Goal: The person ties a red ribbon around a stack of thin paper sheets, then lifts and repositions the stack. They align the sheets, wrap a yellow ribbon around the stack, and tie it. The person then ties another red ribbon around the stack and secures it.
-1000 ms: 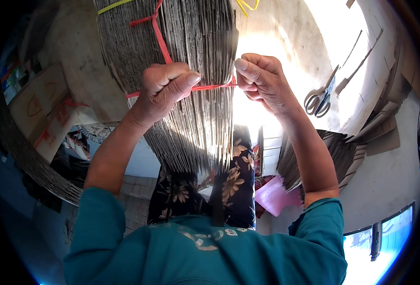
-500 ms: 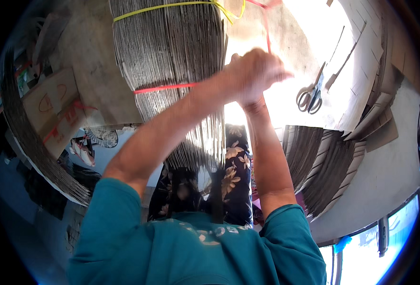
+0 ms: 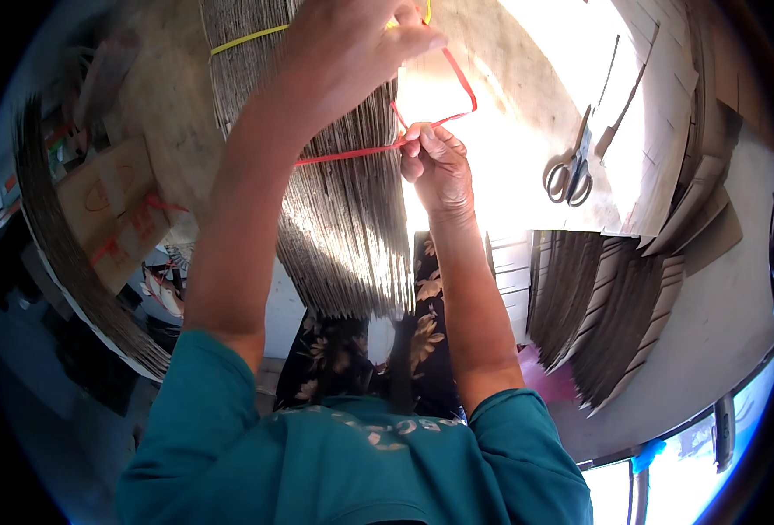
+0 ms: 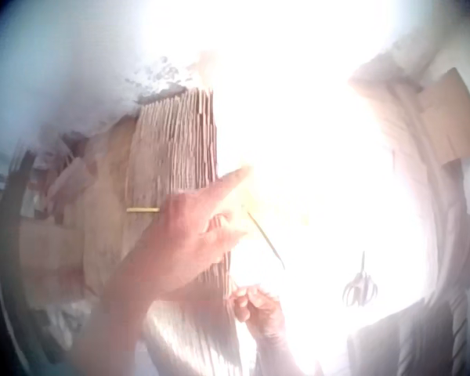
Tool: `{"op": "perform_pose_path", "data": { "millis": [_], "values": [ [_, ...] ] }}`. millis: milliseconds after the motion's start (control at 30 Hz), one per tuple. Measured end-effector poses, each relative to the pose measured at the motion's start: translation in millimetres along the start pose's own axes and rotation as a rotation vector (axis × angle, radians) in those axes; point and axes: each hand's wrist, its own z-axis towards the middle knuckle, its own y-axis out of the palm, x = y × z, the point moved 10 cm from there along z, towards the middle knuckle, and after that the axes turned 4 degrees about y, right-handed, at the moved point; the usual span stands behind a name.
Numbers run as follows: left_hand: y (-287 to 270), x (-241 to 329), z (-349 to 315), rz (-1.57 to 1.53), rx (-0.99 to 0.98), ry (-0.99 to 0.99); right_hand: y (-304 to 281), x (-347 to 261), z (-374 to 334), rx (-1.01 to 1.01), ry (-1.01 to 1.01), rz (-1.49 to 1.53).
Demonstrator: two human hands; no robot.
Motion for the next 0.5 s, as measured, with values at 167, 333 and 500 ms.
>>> {"op": "perform_pose_path", "data": {
  "millis": [167,333,500],
  "values": [
    [85.5,-7.3,-70.7,0.035,-0.442,0.077,5.5,5.4,-0.6,-0.085,-0.046,-0.024],
    [63.5,-8.3,-90.4,0.001,0.007,-0.069,5.0,4.8,-2.1,-0.138,-0.055,0.049],
    [65.8,-31.0,-93.7,-0.311,0.117,-0.384,12.2,0.7,-4.7,0.012,-0.047,0.086]
  ]
}}
